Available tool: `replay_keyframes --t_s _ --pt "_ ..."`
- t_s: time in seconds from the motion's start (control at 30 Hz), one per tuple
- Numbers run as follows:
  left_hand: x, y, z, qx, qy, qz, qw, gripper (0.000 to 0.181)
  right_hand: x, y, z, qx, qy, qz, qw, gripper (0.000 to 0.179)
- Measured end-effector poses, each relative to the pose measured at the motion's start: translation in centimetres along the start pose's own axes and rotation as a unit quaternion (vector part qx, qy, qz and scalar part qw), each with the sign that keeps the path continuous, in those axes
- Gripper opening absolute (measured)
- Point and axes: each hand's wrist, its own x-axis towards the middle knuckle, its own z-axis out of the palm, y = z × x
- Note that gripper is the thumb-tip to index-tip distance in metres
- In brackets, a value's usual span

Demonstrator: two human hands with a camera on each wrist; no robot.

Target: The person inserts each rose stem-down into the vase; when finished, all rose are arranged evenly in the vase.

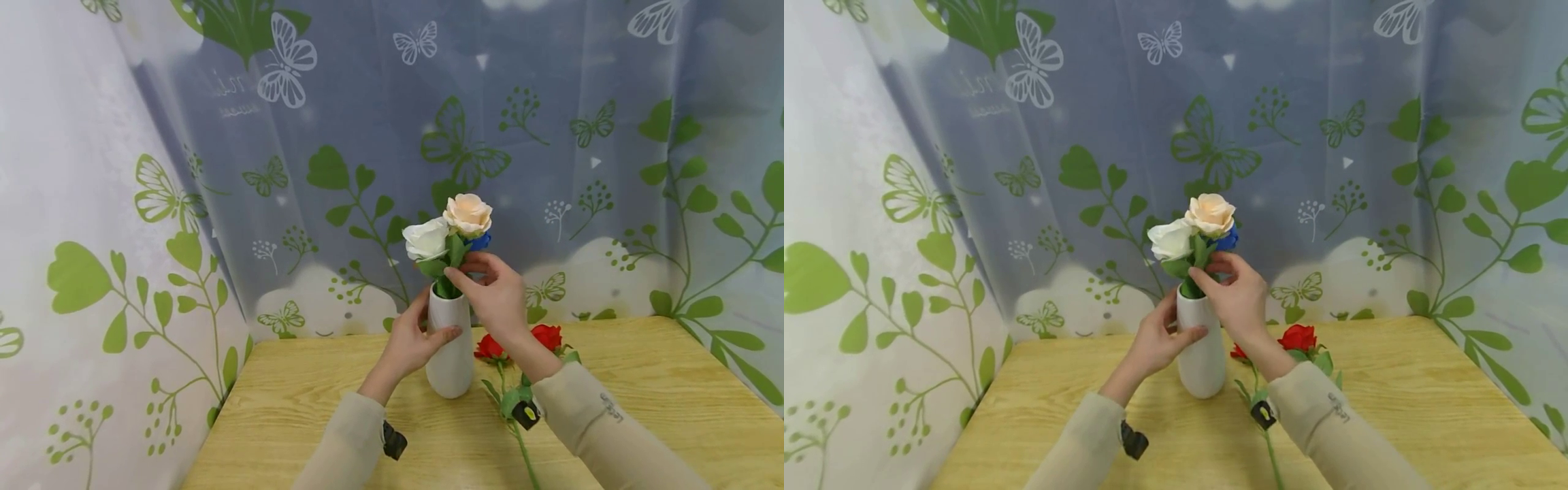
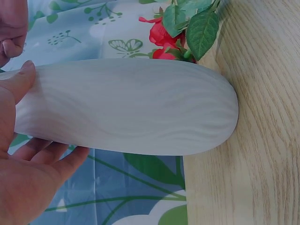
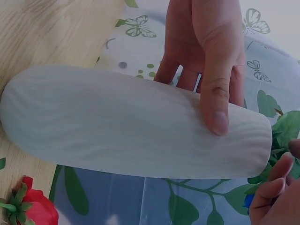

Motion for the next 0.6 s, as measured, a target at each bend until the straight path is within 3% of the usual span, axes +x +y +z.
replay_keyframes --t_s 0.23,0.43,0.6 --pt "-0.1 0.0 0.0 0.0 0.001 0.004 1.0 0.082 0.0 0.3 0.3 -0.013 -0.021 0.012 0.9996 0.03" --pt "-0.1 0.0 0.0 0.009 -0.003 0.006 0.9999 0.083 -0.3 0.9 0.5 -0.05 -0.031 -0.013 0.9982 0.017" --pt "-0.3 0.0 0.0 0.013 -0.007 -0.009 0.9999 0.089 -0.5 0.9 0.5 -0.072 -0.032 -0.02 0.9967 0.018"
